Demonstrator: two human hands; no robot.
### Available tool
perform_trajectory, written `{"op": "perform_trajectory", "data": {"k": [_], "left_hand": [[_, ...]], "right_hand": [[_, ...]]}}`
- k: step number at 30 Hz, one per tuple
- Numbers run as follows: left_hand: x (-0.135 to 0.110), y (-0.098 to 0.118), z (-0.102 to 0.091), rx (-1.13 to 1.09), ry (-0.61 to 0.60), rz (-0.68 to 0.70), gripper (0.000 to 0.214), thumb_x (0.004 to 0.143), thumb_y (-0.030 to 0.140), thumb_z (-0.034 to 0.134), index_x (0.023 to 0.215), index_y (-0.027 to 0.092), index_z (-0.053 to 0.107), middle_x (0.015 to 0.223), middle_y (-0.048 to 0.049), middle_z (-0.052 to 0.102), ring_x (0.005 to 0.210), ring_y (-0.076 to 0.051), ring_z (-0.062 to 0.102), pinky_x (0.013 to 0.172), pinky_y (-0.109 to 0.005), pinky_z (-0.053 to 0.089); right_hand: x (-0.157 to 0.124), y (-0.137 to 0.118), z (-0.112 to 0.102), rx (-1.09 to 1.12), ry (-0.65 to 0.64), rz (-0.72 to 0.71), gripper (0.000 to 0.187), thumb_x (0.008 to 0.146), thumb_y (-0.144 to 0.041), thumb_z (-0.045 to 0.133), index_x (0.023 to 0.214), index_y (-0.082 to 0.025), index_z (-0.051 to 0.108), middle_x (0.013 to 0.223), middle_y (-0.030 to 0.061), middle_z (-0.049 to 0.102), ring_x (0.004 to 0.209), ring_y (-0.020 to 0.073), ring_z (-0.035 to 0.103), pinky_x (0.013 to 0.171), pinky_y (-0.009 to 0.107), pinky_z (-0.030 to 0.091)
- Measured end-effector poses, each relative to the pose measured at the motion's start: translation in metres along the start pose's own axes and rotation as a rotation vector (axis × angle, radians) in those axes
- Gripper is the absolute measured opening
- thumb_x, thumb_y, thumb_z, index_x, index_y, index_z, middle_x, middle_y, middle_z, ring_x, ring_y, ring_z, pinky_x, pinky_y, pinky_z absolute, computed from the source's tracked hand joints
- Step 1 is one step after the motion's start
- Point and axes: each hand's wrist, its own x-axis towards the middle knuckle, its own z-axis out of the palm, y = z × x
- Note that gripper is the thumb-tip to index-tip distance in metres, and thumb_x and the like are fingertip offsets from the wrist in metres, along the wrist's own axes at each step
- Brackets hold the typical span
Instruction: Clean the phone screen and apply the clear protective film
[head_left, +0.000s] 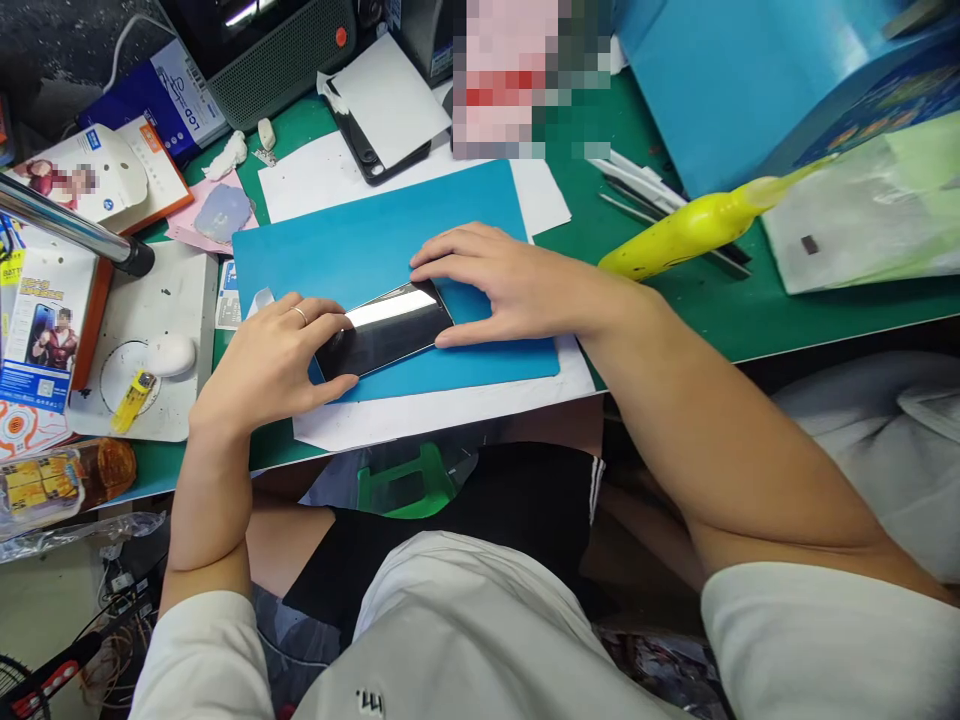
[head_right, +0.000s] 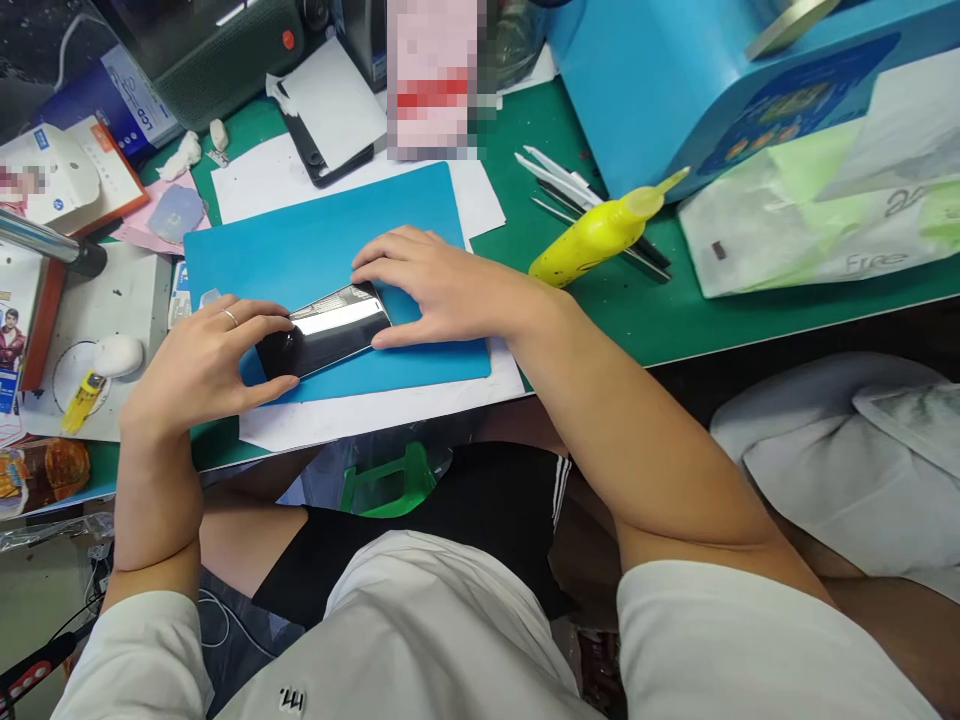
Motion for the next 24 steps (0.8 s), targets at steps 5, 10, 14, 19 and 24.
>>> {"op": "perform_trajectory", "data": {"k": [5,10,14,19,24], "left_hand": [[-0.0002,0.0002,-0.0004,-0.015,-0.010,0.000,0.046,0.105,0.049,0.070,0.139,0.019,0.074,0.147,-0.0167,0.077,0.119,-0.039,0.072,0.097,-0.053,0.058],[-0.0005,0.0007,0.0002,-0.013,-0.016,-0.002,0.045,0.104,0.049,0.072,0.139,0.020,0.074,0.147,-0.0168,0.077,0.118,-0.039,0.071,0.098,-0.054,0.057],[-0.0011,0.0003,0.0014,-0.014,-0.008,0.002,0.044,0.104,0.048,0.073,0.138,0.020,0.073,0.146,-0.0167,0.076,0.118,-0.039,0.071,0.099,-0.054,0.056],[-0.0010,-0.0022,0.0039,-0.006,-0.009,0.024,0.046,0.104,0.047,0.075,0.139,0.018,0.071,0.149,-0.0170,0.075,0.119,-0.038,0.072,0.101,-0.052,0.056],[-0.0014,-0.0028,0.0048,-0.012,0.001,0.029,0.046,0.103,0.045,0.077,0.139,0.018,0.071,0.148,-0.0174,0.075,0.120,-0.038,0.074,0.104,-0.055,0.056]], "right_hand": [[0.0014,-0.0003,0.0000,0.008,-0.017,0.022,0.080,0.089,-0.081,0.077,0.152,-0.031,0.074,0.160,0.0144,0.068,0.149,0.0515,0.056,0.124,0.077,0.044],[0.0019,0.0001,0.0010,-0.004,-0.006,0.025,0.080,0.087,-0.082,0.079,0.152,-0.036,0.074,0.158,0.0122,0.069,0.148,0.0508,0.057,0.125,0.078,0.043],[0.0010,0.0004,0.0011,-0.002,-0.012,0.022,0.079,0.088,-0.081,0.078,0.152,-0.034,0.074,0.158,0.0133,0.069,0.147,0.0506,0.057,0.124,0.077,0.045],[0.0006,-0.0004,0.0000,-0.012,-0.018,0.011,0.080,0.090,-0.080,0.077,0.153,-0.030,0.074,0.157,0.0146,0.069,0.147,0.0499,0.057,0.123,0.074,0.046],[0.0009,-0.0020,-0.0008,-0.018,-0.036,0.021,0.083,0.090,-0.079,0.076,0.154,-0.027,0.074,0.158,0.0164,0.069,0.147,0.0514,0.057,0.123,0.074,0.046]]}}
